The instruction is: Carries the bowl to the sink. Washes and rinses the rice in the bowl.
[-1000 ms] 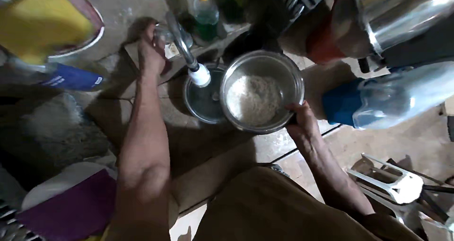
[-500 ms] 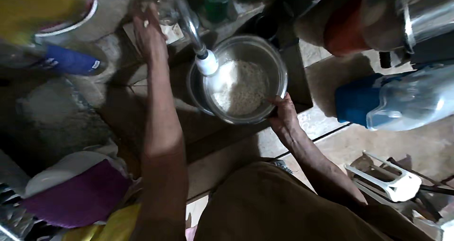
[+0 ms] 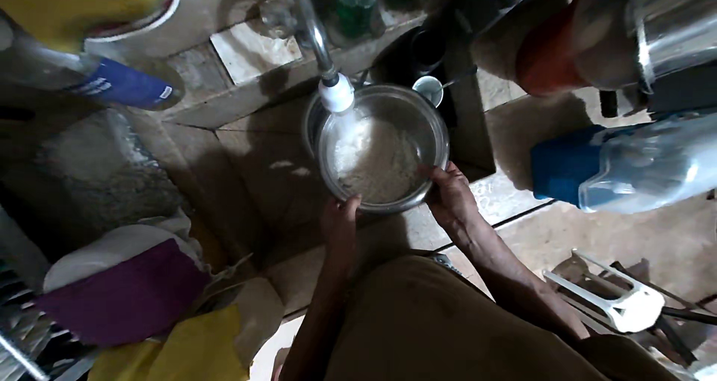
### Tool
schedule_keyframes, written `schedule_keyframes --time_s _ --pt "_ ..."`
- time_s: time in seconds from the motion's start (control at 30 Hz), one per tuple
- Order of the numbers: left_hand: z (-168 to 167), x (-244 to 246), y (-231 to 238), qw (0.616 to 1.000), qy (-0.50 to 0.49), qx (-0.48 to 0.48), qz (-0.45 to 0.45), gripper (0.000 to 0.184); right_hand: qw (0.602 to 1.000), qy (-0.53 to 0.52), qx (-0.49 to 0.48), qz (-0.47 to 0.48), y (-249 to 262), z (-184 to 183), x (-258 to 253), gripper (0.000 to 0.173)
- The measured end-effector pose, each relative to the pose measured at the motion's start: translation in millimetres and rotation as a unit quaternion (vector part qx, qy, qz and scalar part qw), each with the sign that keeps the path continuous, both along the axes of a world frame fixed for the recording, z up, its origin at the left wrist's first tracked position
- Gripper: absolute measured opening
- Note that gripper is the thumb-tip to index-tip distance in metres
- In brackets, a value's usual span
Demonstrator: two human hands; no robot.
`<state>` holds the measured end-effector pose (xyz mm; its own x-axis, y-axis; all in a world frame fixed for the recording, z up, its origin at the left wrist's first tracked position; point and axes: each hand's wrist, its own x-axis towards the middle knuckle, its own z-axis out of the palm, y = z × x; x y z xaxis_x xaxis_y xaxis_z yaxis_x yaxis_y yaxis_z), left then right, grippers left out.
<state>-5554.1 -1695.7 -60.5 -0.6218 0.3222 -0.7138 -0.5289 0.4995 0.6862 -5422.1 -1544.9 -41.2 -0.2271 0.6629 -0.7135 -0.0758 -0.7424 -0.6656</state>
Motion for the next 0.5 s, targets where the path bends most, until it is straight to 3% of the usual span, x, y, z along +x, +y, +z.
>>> schedule_keyframes --time_s 0.17,0.23,0.33,0.5 --pt "-0.8 -14.5 -7.2 0.999 0.042 -0.025 -0.018 0.027 0.991 -0.097 0.067 0.056 28.8 -26.4 -0.9 0.025" --pt "-6.2 -28.8 -9.8 0.996 0.072 -0.003 -0.058 0.027 0.990 -0.105 0.058 0.076 47.3 -31.4 -4.5 0.025" --pt "-25.8 -57.2 3.6 0.994 0.083 0.054 -0.048 0.028 0.987 -0.101 0.056 0.115 62.2 -25.9 -13.2 0.030" --pt "-47.7 -99.0 40.5 0.994 0.030 0.063 -0.086 0.032 0.991 -0.082 0.101 0.042 59.5 -25.1 -25.5 0.023"
